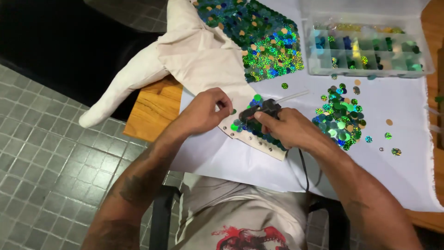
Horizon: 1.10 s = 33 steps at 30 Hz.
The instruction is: Decorating a white fabric piece by applying hot glue and attaching green sequins.
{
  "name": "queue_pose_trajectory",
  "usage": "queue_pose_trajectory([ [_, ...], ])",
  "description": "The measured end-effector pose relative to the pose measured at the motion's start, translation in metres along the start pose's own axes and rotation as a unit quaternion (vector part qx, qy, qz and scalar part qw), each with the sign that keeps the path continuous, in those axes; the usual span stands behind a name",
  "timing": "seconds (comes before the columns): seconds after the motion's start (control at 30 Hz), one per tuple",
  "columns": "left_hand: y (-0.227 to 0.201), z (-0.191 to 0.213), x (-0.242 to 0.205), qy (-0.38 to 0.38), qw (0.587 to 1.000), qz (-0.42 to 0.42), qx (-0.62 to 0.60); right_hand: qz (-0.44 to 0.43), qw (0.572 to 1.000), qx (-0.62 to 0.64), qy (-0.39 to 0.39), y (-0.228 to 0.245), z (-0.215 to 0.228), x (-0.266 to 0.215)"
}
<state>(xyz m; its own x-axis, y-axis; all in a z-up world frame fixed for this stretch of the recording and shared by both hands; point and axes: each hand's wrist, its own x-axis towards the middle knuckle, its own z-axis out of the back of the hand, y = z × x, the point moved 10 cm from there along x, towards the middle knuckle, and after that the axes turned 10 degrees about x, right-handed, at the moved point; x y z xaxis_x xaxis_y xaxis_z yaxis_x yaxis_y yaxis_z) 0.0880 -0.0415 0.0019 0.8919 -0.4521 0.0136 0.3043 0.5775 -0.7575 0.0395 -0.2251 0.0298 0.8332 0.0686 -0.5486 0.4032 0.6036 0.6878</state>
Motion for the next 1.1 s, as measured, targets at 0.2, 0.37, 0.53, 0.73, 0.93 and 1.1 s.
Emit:
queue_pose_trajectory([
  [0.2, 0.0, -0.003, 0.0, -0.002, 1.0, -0.001, -0.003, 0.016, 0.999, -0.037, -0.008, -0.003, -0.002, 0.006],
  [0.37, -0.001, -0.007, 0.001, 0.014, 0.999, 0.026, 0.016, 0.01, 0.997, -0.078, -0.027, -0.009, 0.003, 0.005],
  [0.53, 0.005, -0.021, 0.012, 0.022, 0.998, 0.031, 0.041, 0.017, 0.995, -0.076, -0.056, -0.017, 0.006, 0.006],
  [0.73, 0.007, -0.032, 0.023, 0.046, 0.991, 0.04, 0.119, -0.019, 0.994, 0.03, -0.105, -0.044, 0.025, 0.003],
  [0.93, 0.018, -0.043, 0.031, 0.071, 0.983, 0.057, 0.16, -0.002, 0.983, 0.136, -0.124, -0.085, 0.046, 0.002],
  [1.1, 0.008, -0.038, 0.026, 0.108, 0.979, 0.068, 0.157, 0.023, 0.979, 0.151, -0.135, -0.088, 0.055, -0.007],
])
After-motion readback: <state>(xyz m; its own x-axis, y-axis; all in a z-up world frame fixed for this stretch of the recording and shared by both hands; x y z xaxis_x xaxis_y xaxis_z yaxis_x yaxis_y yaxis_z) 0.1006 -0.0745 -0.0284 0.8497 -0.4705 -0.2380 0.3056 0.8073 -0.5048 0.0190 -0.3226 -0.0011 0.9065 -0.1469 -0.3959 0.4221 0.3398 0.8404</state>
